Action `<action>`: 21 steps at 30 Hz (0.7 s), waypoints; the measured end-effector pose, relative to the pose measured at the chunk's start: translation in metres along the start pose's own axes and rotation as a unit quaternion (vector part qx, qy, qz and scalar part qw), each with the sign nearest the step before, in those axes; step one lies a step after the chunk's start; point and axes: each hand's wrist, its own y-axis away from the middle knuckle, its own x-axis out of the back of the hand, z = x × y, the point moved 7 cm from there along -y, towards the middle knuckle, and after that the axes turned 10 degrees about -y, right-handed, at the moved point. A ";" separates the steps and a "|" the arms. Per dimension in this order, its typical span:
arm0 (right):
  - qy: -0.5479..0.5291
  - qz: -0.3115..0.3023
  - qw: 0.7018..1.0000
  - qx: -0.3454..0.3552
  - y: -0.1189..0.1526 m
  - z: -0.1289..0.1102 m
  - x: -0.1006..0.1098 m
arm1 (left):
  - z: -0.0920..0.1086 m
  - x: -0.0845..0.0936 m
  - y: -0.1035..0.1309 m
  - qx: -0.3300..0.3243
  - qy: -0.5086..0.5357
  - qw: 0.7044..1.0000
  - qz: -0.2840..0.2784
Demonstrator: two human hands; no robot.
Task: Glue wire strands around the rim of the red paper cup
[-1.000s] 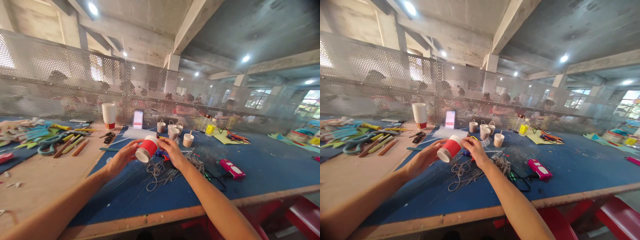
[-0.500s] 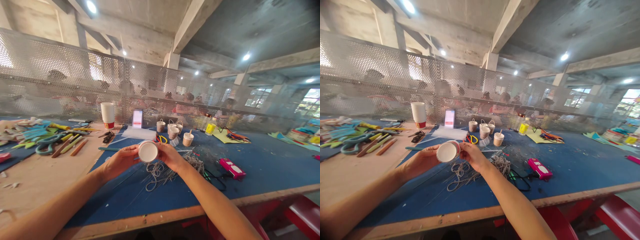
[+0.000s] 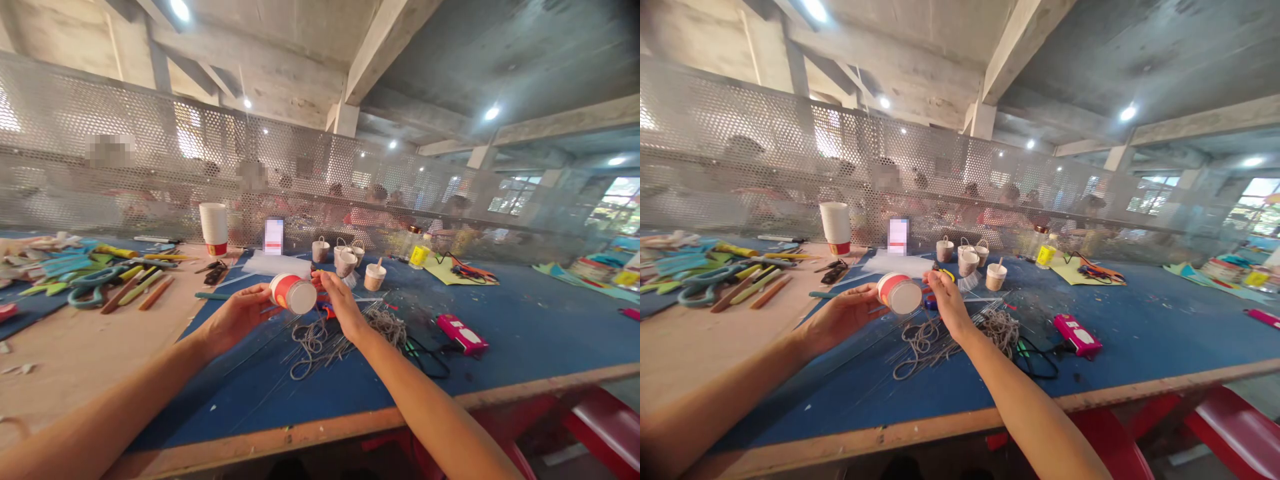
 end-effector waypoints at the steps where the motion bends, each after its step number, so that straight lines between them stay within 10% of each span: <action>1: 0.033 -0.004 0.999 0.025 0.001 -0.005 -0.001 | 0.000 0.001 0.000 -0.006 -0.004 1.000 0.006; 21: 0.278 -0.047 0.933 0.224 0.019 -0.024 -0.020 | 0.002 0.007 -0.001 -0.037 -0.047 0.997 0.041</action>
